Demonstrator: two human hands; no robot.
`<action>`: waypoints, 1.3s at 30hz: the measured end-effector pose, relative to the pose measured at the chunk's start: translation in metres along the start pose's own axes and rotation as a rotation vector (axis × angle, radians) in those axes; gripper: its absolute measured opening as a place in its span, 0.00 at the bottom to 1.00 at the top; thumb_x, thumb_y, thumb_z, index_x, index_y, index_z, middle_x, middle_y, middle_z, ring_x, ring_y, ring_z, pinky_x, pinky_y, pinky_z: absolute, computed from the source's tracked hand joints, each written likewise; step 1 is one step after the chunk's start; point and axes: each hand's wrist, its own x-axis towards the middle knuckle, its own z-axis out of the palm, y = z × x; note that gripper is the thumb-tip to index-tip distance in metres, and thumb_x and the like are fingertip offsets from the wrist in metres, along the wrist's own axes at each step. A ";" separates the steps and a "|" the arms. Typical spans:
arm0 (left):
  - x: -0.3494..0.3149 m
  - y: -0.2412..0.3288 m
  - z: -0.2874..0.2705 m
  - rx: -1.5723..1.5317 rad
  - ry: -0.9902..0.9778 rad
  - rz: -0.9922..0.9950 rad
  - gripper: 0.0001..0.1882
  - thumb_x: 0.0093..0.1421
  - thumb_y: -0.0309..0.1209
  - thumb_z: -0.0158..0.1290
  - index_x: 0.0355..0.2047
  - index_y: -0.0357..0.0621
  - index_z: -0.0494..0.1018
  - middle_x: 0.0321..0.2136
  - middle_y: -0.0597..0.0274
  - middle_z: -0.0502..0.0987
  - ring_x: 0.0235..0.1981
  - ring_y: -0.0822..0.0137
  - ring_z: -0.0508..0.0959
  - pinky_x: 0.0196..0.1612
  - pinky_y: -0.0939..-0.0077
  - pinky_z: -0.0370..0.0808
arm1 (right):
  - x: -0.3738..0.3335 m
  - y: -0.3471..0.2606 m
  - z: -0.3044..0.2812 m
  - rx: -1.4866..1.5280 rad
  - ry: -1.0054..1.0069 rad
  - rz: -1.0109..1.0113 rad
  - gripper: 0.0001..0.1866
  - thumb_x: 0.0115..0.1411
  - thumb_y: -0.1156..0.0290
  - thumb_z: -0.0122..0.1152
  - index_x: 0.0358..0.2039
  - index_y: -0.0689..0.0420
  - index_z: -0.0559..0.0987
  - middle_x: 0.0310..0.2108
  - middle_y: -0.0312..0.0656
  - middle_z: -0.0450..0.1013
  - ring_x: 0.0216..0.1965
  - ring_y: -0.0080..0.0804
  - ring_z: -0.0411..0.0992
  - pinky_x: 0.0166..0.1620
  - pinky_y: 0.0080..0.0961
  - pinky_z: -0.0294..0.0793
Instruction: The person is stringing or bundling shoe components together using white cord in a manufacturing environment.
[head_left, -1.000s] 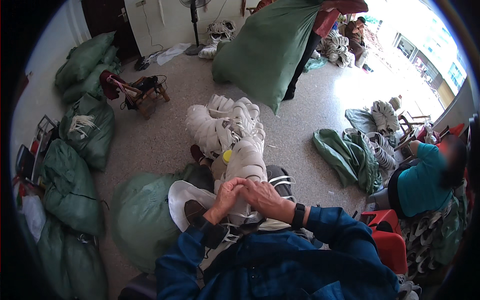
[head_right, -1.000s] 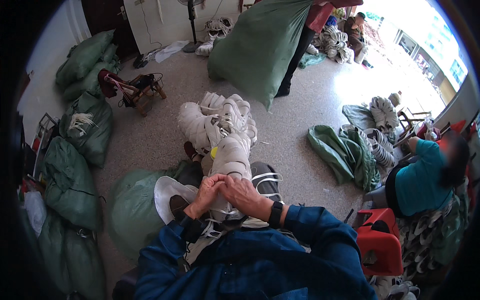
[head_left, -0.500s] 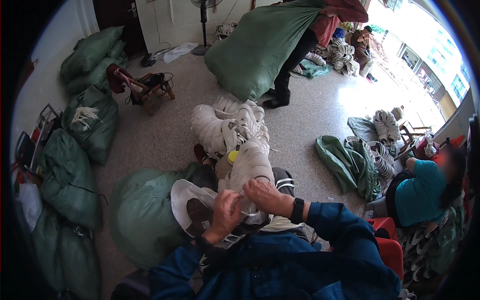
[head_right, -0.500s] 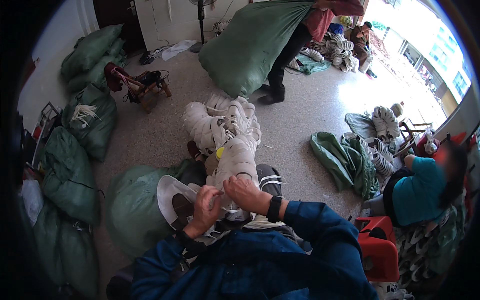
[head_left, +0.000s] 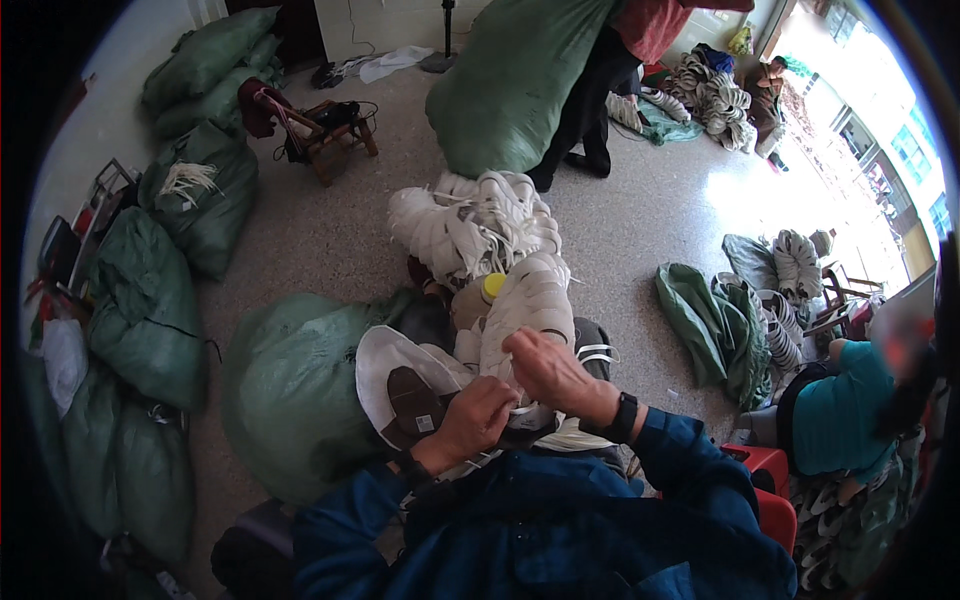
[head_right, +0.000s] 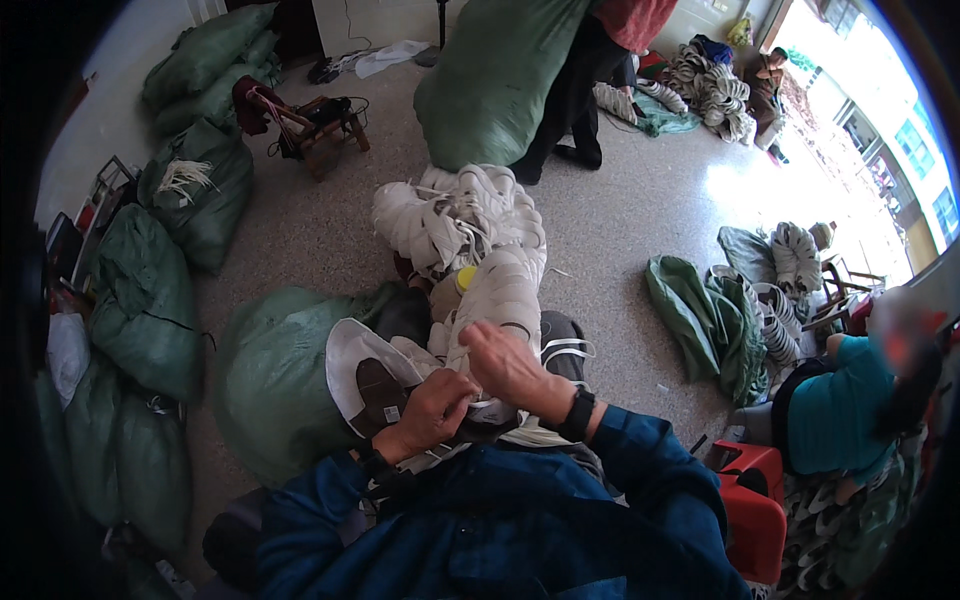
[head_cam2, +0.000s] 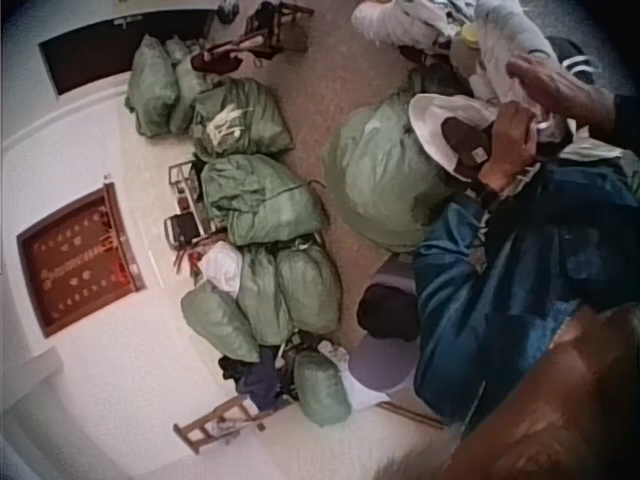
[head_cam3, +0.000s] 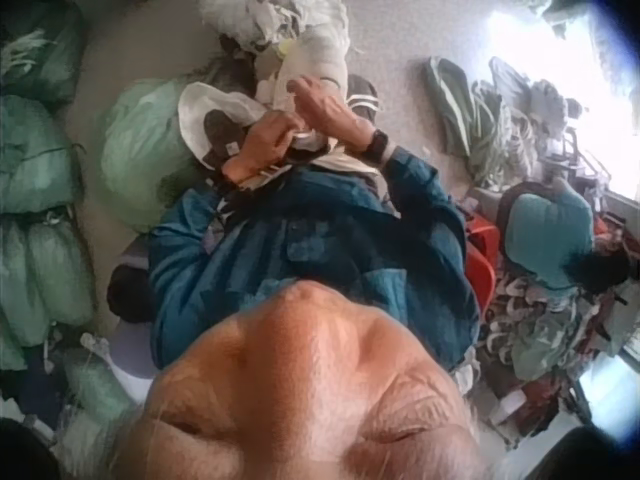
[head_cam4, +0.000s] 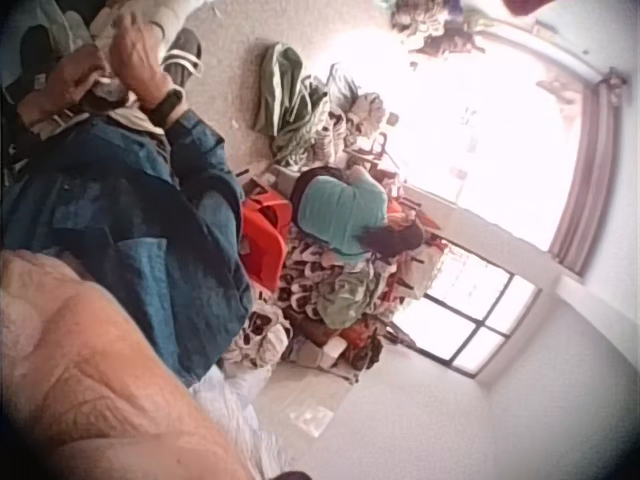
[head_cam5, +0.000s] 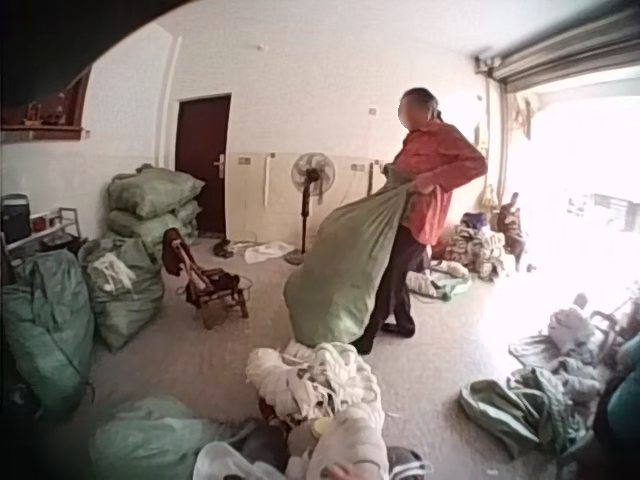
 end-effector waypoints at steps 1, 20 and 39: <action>0.001 -0.001 -0.002 -0.015 -0.005 -0.025 0.10 0.57 0.19 0.59 0.39 0.41 0.76 0.34 0.53 0.77 0.37 0.51 0.78 0.42 0.62 0.77 | 0.001 0.004 -0.005 -0.015 0.138 -0.050 0.19 0.53 0.77 0.64 0.46 0.60 0.71 0.41 0.50 0.72 0.42 0.53 0.74 0.43 0.44 0.73; 0.188 -0.309 -0.100 0.804 -0.272 -0.330 0.47 0.55 0.42 0.65 0.69 0.37 0.56 0.68 0.46 0.60 0.69 0.46 0.60 0.71 0.47 0.57 | -0.014 0.063 0.015 0.035 0.357 0.090 0.19 0.44 0.73 0.66 0.41 0.55 0.81 0.47 0.40 0.76 0.52 0.45 0.71 0.57 0.45 0.62; 0.154 -0.411 -0.021 -0.016 -0.198 -1.035 0.51 0.48 0.56 0.69 0.64 0.37 0.65 0.58 0.42 0.75 0.61 0.46 0.74 0.62 0.62 0.70 | -0.002 0.070 0.016 0.082 0.351 0.097 0.21 0.41 0.70 0.69 0.41 0.53 0.83 0.46 0.37 0.78 0.47 0.37 0.73 0.55 0.39 0.63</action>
